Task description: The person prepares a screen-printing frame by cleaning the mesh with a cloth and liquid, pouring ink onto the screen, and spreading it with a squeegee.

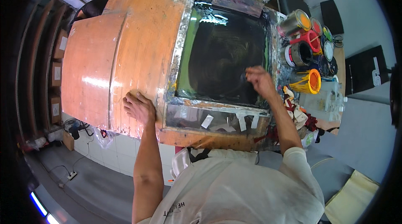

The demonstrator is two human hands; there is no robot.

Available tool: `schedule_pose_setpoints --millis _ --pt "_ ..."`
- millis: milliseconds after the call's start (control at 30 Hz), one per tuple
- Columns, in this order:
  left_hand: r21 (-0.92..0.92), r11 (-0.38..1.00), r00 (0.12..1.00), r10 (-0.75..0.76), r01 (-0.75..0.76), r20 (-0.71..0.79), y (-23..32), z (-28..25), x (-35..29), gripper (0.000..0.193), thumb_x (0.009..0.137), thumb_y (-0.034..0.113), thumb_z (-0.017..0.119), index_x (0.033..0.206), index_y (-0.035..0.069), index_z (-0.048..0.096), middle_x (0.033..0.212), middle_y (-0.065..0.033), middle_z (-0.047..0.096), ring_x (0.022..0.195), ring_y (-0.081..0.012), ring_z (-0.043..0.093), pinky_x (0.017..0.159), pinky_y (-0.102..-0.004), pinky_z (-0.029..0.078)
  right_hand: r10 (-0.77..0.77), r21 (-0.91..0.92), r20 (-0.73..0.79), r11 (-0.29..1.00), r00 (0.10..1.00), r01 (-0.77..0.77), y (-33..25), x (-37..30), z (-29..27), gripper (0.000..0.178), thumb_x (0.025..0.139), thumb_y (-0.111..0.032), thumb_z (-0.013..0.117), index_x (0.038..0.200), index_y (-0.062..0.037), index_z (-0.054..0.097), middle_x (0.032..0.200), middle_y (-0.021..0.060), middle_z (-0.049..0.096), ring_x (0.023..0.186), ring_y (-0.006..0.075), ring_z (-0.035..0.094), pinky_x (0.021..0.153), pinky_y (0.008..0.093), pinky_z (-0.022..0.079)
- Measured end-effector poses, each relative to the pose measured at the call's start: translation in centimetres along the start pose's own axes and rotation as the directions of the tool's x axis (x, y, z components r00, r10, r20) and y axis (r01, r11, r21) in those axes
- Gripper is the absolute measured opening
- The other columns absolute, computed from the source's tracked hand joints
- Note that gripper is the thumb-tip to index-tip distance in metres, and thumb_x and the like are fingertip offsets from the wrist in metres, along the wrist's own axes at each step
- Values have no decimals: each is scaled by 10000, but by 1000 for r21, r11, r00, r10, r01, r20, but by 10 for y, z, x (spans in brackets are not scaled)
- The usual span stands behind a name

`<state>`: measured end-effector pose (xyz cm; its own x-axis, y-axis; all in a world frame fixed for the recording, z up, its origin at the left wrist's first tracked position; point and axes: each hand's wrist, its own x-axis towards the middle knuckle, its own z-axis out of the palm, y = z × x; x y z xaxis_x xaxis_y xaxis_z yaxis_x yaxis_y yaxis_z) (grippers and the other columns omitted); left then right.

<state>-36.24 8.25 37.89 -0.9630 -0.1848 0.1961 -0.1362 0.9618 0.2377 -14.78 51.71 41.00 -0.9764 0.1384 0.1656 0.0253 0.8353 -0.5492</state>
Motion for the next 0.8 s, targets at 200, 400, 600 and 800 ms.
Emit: schedule_pose_setpoints --millis 200,400,600,800 --pt "23 1000 999 -22 22 29 0 -5 -2 450 1029 395 464 1348 78 480 1381 -195 471 1174 -413 473 970 -547 386 -252 133 159 963 955 233 -85 28 19 315 739 31 678 1047 -8 730 1202 138 682 1107 336 629 947 411 538" --pt "31 999 1000 -17 16 16 4 -3 -1 459 1032 410 456 1350 79 473 1378 -192 467 1174 -410 469 971 -550 383 121 -235 -47 963 992 -128 3 21 -7 360 794 66 613 1122 -31 723 1256 163 675 1142 354 634 996 418 524" --pt "43 999 999 -31 29 32 1 -2 0 495 1038 449 432 1375 89 480 1411 -191 446 1206 -405 464 980 -552 389 63 -151 -132 985 989 -83 -49 141 71 389 732 23 620 1117 -4 673 1291 224 624 1260 381 550 1095 417 447" --pt "50 997 997 -57 54 49 2 -2 -1 497 1033 450 441 1383 100 487 1421 -190 451 1245 -415 449 976 -576 409 -164 -8 76 986 983 165 -70 114 67 324 845 -28 566 1135 -58 707 1262 170 651 1217 322 585 997 427 532"
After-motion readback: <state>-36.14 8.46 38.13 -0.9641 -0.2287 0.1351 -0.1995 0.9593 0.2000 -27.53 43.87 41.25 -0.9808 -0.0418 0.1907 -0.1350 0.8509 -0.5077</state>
